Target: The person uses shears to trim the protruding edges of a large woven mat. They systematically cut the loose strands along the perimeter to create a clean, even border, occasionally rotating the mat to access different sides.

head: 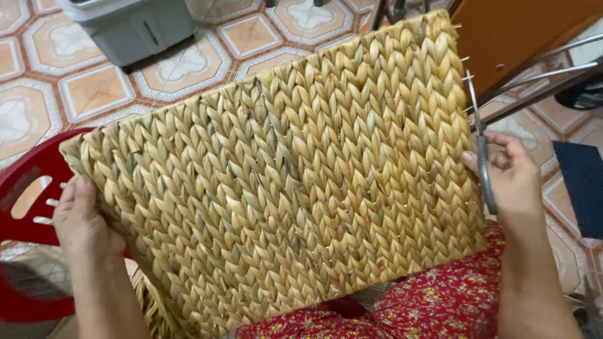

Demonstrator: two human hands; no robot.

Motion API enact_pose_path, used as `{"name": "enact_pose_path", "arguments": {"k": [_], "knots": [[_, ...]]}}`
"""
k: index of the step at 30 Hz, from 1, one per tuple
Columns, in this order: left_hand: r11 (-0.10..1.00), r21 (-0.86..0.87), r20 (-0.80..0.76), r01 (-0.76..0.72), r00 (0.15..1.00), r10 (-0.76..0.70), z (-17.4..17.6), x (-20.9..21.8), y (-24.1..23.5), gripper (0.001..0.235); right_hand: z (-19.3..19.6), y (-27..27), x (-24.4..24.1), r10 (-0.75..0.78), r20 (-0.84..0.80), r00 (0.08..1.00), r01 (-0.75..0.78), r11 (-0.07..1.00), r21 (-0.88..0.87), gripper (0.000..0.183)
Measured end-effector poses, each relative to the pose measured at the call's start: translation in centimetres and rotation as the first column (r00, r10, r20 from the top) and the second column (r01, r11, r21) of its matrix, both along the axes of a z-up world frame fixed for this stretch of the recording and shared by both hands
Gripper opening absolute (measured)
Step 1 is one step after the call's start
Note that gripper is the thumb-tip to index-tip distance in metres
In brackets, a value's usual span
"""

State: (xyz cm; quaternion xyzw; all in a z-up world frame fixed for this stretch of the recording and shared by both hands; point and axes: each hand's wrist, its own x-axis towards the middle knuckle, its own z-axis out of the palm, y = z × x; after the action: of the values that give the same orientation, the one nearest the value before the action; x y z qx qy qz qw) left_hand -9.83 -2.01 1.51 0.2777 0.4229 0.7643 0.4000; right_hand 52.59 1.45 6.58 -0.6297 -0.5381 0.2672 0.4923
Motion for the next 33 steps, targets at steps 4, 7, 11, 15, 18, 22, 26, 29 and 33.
{"name": "enact_pose_path", "arguments": {"k": [4, 7, 11, 15, 18, 22, 26, 29, 33], "knots": [[0.99, 0.111, 0.022, 0.091, 0.995, -0.094, 1.0, 2.1, 2.8, 0.023, 1.6, -2.7, 2.9, -0.142, 0.076, 0.987, 0.134, 0.986, 0.102, 0.044], [0.981, 0.128, 0.035, 0.143, 0.988, -0.149, 1.5, 4.5, 6.6, 0.021, 1.0, -2.7, 6.9, -0.233, 0.152, 0.961, 0.209, 0.965, 0.158, 0.041], [0.963, 0.147, 0.091, 0.224, 0.967, -0.239, 3.1, 8.6, 12.1, 0.022, -2.5, -1.5, 12.3, -0.334, 0.211, 0.919, 0.292, 0.934, 0.206, 0.041], [0.944, 0.14, 0.077, 0.299, 0.947, -0.312, 3.9, 11.4, 16.1, 0.022, -3.7, -1.1, 14.8, -0.39, 0.164, 0.906, 0.367, 0.918, 0.152, 0.042], [0.929, 0.127, 0.062, 0.348, 0.932, -0.358, 4.0, 13.1, 18.0, 0.023, -3.5, -3.0, 14.0, -0.23, -0.113, 0.967, 0.249, 0.948, 0.2, 0.036], [0.918, 0.124, 0.036, 0.376, 0.923, -0.383, 4.2, 14.8, 19.9, 0.023, -2.1, -4.4, 10.8, -0.277, -0.16, 0.948, 0.299, 0.944, 0.138, 0.042], [0.875, 0.196, 0.092, 0.442, 0.88, -0.465, 4.2, 16.9, 20.8, 0.023, 0.0, -2.6, 9.0, -0.395, -0.09, 0.914, 0.403, 0.911, 0.087, 0.041], [0.873, 0.127, 0.143, 0.472, 0.862, -0.487, 3.6, 16.9, 20.8, 0.024, -0.1, -2.5, 8.2, -0.389, -0.095, 0.916, 0.397, 0.914, 0.087, 0.038], [0.868, 0.106, 0.122, 0.484, 0.86, -0.495, 2.9, 16.3, 19.5, 0.026, -1.2, -2.9, 8.3, -0.414, -0.076, 0.907, 0.419, 0.906, 0.064, 0.035]]}}
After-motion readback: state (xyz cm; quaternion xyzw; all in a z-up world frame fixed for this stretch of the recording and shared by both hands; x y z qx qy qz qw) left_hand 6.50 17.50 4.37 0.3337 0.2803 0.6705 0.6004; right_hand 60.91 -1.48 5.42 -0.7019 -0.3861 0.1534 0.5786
